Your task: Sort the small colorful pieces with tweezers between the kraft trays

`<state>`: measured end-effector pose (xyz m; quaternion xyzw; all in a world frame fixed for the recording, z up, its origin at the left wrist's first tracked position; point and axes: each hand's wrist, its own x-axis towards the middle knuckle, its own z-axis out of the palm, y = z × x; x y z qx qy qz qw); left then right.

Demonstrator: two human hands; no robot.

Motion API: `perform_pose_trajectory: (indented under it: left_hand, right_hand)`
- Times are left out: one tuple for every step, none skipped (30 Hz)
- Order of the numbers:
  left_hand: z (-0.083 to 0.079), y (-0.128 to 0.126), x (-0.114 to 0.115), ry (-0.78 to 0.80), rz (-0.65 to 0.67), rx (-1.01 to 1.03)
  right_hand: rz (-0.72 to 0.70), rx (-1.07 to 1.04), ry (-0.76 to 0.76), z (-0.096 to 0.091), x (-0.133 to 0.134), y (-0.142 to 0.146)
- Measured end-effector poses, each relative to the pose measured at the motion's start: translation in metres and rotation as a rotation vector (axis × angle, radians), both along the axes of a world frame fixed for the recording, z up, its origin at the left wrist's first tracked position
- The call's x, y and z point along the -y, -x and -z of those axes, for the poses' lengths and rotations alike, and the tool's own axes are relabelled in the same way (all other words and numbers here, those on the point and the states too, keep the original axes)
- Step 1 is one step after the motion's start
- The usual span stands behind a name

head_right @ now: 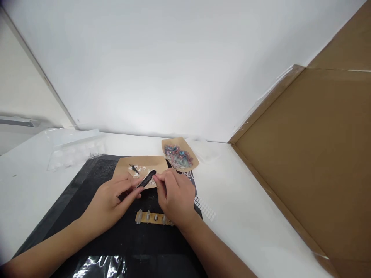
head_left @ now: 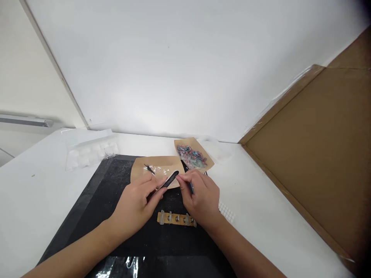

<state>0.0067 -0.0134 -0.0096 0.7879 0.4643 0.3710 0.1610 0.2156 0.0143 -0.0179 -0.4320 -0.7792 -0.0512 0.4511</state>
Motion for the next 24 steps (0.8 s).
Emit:
perform_pose_trajectory:
  left_hand:
    - [-0.0015,-0.0009,0.0004,0.062,0.020,0.031]
    - [-0.0029,-0.0015,0.0006,0.110,0.033,0.059]
    - [-0.0040,-0.0017,0.0007,0.140,0.042,0.081]
    - [-0.0050,-0.0017,0.0006,0.155,0.045,0.095]
    - [-0.0056,-0.0016,0.0004,0.159,0.046,0.099]
    - [-0.0059,-0.0014,0.0002,0.159,0.046,0.098]
    - [-0.0061,-0.0013,-0.0001,0.159,0.047,0.098]
    - [-0.0061,-0.0012,-0.0004,0.160,0.049,0.101]
    - [-0.0061,-0.0013,-0.0006,0.160,0.050,0.109]
    - [-0.0061,-0.0014,-0.0009,0.159,0.051,0.122]
    - [-0.0062,-0.0015,-0.0010,0.159,0.052,0.133]
    - [-0.0063,-0.0015,-0.0012,0.160,0.052,0.139]
    - [-0.0064,-0.0015,-0.0013,0.162,0.049,0.138]
    - [-0.0067,-0.0013,-0.0015,0.165,0.046,0.137]
    - [-0.0069,-0.0011,-0.0016,0.173,0.046,0.138]
    - [-0.0073,-0.0009,-0.0017,0.182,0.048,0.147]
    - [-0.0076,-0.0007,-0.0017,0.194,0.053,0.163]
    - [-0.0081,-0.0008,-0.0017,0.207,0.059,0.187]
    - [-0.0085,-0.0009,-0.0017,0.224,0.062,0.214]
    - [-0.0089,-0.0012,-0.0016,0.242,0.065,0.241]
    - [-0.0093,-0.0016,-0.0015,0.260,0.066,0.265]
    - [-0.0095,-0.0020,-0.0015,0.277,0.067,0.285]
    - [-0.0095,-0.0023,-0.0015,0.295,0.072,0.300]
    - [-0.0094,-0.0025,-0.0016,0.307,0.080,0.311]
  right_hand:
    - [0.003,0.032,-0.021,0.0002,-0.0004,0.0011]
    - [-0.004,0.059,-0.034,0.0003,-0.0007,0.0023]
    - [-0.020,0.078,-0.038,0.0004,-0.0010,0.0035]
    - [-0.040,0.088,-0.031,0.0004,-0.0011,0.0047]
    - [-0.061,0.093,-0.017,0.0003,-0.0012,0.0057]
    - [-0.081,0.098,0.004,0.0001,-0.0013,0.0064]
    - [-0.095,0.104,0.023,-0.0003,-0.0016,0.0068]
    - [-0.098,0.110,0.040,-0.0007,-0.0022,0.0068]
    - [-0.087,0.110,0.049,-0.0012,-0.0029,0.0066]
    - [-0.061,0.100,0.050,-0.0017,-0.0038,0.0062]
    - [-0.030,0.085,0.046,-0.0021,-0.0048,0.0058]
    - [-0.008,0.073,0.042,-0.0024,-0.0056,0.0056]
    - [-0.010,0.074,0.042,-0.0026,-0.0061,0.0056]
    - [-0.038,0.087,0.047,-0.0027,-0.0063,0.0058]
    - [-0.079,0.109,0.054,-0.0028,-0.0062,0.0062]
    - [-0.115,0.129,0.058,-0.0028,-0.0059,0.0068]
    - [-0.127,0.136,0.057,-0.0027,-0.0056,0.0073]
    - [-0.114,0.126,0.047,-0.0027,-0.0052,0.0077]
    - [-0.086,0.107,0.034,-0.0027,-0.0049,0.0080]
    - [-0.067,0.093,0.022,-0.0028,-0.0045,0.0081]
    - [-0.068,0.096,0.012,-0.0028,-0.0041,0.0081]
    - [-0.088,0.116,0.007,-0.0029,-0.0037,0.0081]
    - [-0.117,0.148,0.001,-0.0032,-0.0032,0.0079]
    - [-0.139,0.181,-0.004,-0.0036,-0.0028,0.0078]
